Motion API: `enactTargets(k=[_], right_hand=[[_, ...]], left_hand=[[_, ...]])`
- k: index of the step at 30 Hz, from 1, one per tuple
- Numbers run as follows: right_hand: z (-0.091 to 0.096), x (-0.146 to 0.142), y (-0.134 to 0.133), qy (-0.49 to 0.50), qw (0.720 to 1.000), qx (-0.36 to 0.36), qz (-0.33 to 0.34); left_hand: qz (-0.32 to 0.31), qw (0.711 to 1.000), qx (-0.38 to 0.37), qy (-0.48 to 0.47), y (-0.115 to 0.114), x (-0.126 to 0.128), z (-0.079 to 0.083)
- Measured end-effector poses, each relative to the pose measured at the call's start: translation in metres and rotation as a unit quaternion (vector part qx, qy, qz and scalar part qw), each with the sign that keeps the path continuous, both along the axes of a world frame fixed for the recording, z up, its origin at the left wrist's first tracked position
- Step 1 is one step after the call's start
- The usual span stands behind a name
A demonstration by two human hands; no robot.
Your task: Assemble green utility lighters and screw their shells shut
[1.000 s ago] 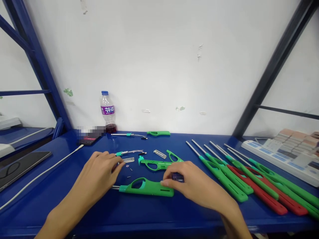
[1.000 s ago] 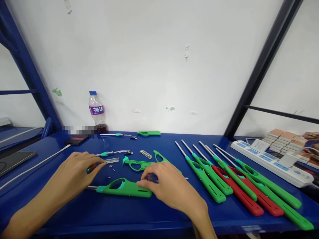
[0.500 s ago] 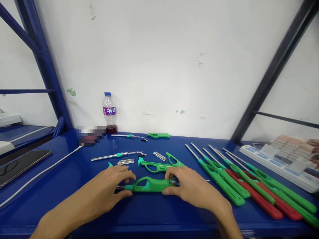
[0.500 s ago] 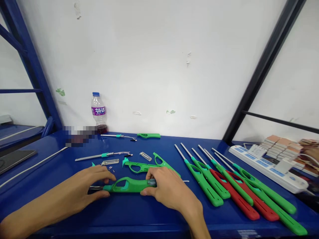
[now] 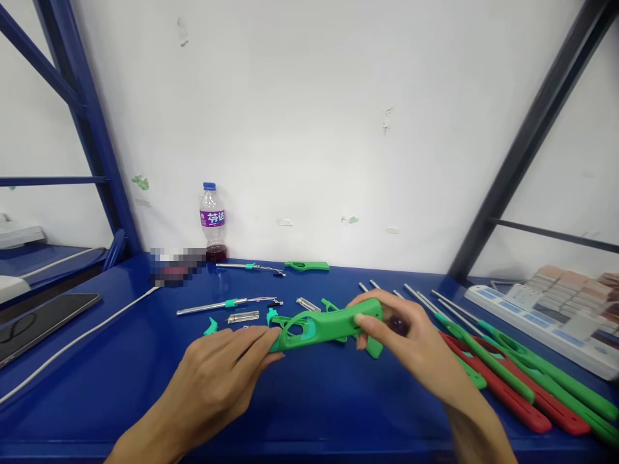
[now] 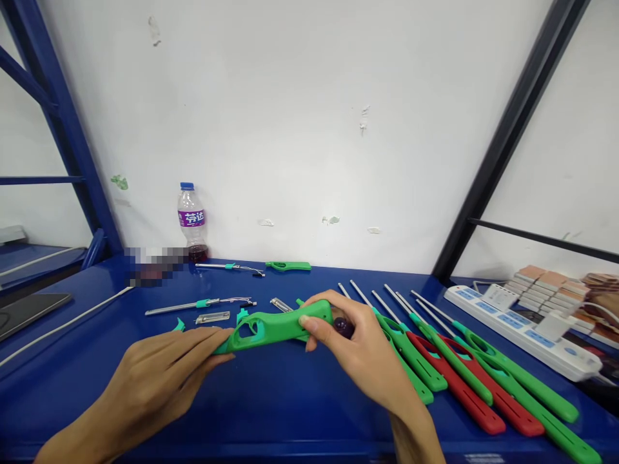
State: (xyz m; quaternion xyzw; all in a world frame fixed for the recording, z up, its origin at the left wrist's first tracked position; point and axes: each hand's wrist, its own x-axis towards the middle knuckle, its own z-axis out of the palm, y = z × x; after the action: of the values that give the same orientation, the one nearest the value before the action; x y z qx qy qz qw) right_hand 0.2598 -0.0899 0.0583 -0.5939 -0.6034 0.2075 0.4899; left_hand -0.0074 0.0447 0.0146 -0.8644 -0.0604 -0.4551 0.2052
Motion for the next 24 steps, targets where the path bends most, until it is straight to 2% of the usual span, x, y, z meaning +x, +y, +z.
enactTargets(k=[8,13,16,18,20,22,24], right_hand=[[-0.006,0.002,-0.005,-0.007,1.000,0.019,0.014],[-0.009,0.005,-0.011,-0.078,0.996,0.037,-0.009],[-0.003,0.002,-0.023,-0.134,0.987,0.084,-0.027],[0.003,-0.003,-0.031,-0.159,0.979,0.120,-0.041],[0.008,-0.011,-0.034,-0.136,0.978,0.143,-0.063],[0.010,-0.022,-0.030,-0.047,0.981,0.163,-0.094],[0.008,-0.035,-0.021,0.073,0.969,0.198,-0.128]], left_hand=[[-0.050,0.986,-0.156,0.031,-0.004,-0.006,0.006],[-0.042,0.944,-0.310,0.107,-0.003,-0.006,-0.001],[-0.042,0.924,-0.366,0.099,-0.005,-0.011,-0.004],[-0.044,0.924,-0.371,0.074,-0.010,-0.017,-0.004],[-0.030,0.934,-0.350,0.066,-0.018,-0.021,-0.003],[-0.014,0.950,-0.306,0.056,-0.028,-0.020,-0.002],[-0.021,0.959,-0.277,0.059,-0.038,-0.015,-0.004]])
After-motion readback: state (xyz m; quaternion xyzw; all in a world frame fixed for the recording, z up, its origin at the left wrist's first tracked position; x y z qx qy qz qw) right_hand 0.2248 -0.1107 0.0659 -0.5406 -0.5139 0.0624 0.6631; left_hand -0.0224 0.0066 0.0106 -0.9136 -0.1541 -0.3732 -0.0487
